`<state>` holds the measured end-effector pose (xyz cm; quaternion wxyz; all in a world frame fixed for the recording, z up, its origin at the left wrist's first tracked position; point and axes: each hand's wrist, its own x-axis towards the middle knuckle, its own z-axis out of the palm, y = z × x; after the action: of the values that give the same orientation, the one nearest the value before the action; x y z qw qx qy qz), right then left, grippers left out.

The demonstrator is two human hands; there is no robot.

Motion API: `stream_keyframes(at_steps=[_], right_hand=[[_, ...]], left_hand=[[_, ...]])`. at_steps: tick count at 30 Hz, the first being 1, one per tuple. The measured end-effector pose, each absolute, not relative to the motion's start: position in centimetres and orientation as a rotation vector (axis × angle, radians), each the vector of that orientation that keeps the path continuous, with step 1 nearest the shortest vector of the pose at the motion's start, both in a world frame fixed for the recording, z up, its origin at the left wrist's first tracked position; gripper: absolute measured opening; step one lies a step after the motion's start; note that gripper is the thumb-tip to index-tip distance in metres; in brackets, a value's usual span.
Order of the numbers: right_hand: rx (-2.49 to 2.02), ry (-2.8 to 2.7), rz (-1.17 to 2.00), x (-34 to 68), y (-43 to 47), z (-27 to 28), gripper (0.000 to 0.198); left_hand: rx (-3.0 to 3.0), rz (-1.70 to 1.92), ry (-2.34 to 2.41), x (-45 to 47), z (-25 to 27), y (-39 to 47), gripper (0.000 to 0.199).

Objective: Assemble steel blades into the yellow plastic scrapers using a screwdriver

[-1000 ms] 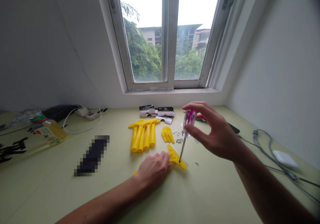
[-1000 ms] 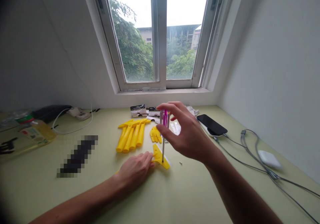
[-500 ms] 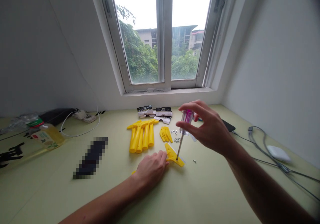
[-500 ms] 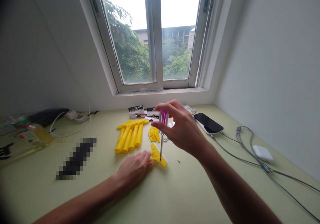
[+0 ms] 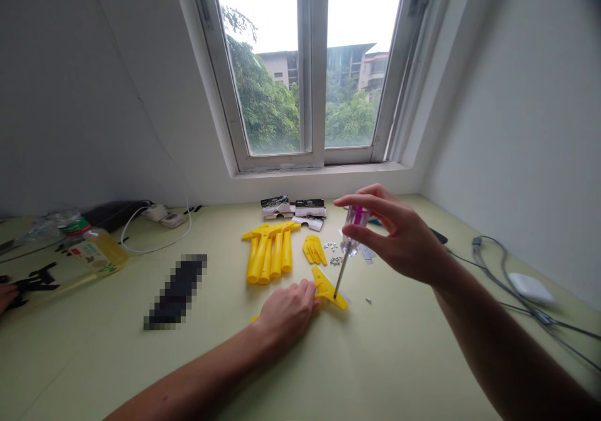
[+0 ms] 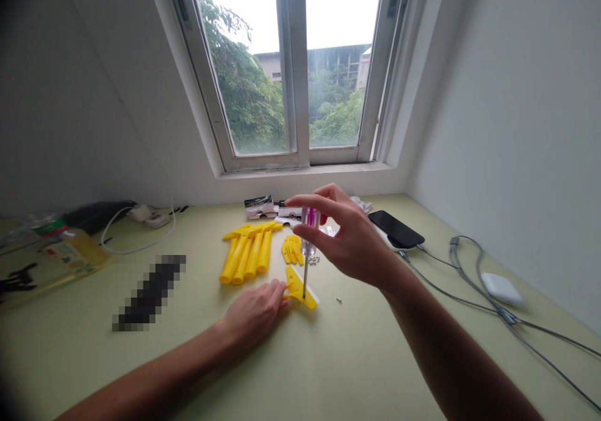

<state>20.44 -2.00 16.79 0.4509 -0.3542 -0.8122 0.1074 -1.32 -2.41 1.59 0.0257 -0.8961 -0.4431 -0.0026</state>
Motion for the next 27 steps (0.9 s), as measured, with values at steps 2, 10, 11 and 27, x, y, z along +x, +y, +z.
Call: stream_keyframes(at_steps=[2, 10, 11, 27], right_hand=[[-0.766, -2.003, 0.407, 20.7, -1.9, 16.8, 0.041], [-0.957, -1.950, 0.107, 20.0, -1.9, 16.7, 0.039], [-0.951, -1.956, 0.118, 20.0, -1.9, 16.7, 0.037], [-0.754, -1.828, 0.576, 20.3, -1.1, 16.3, 0.031]], left_hand=[[-2.779, -0.012, -1.385, -1.3, 1.7, -2.4, 0.030], [-2.771, 0.055, -1.420, -1.2, 1.9, -2.4, 0.030], [-2.768, 0.057, -1.412, -1.2, 1.9, -2.4, 0.030], [-2.766, 0.046, -1.393, -1.2, 1.6, -2.4, 0.029]])
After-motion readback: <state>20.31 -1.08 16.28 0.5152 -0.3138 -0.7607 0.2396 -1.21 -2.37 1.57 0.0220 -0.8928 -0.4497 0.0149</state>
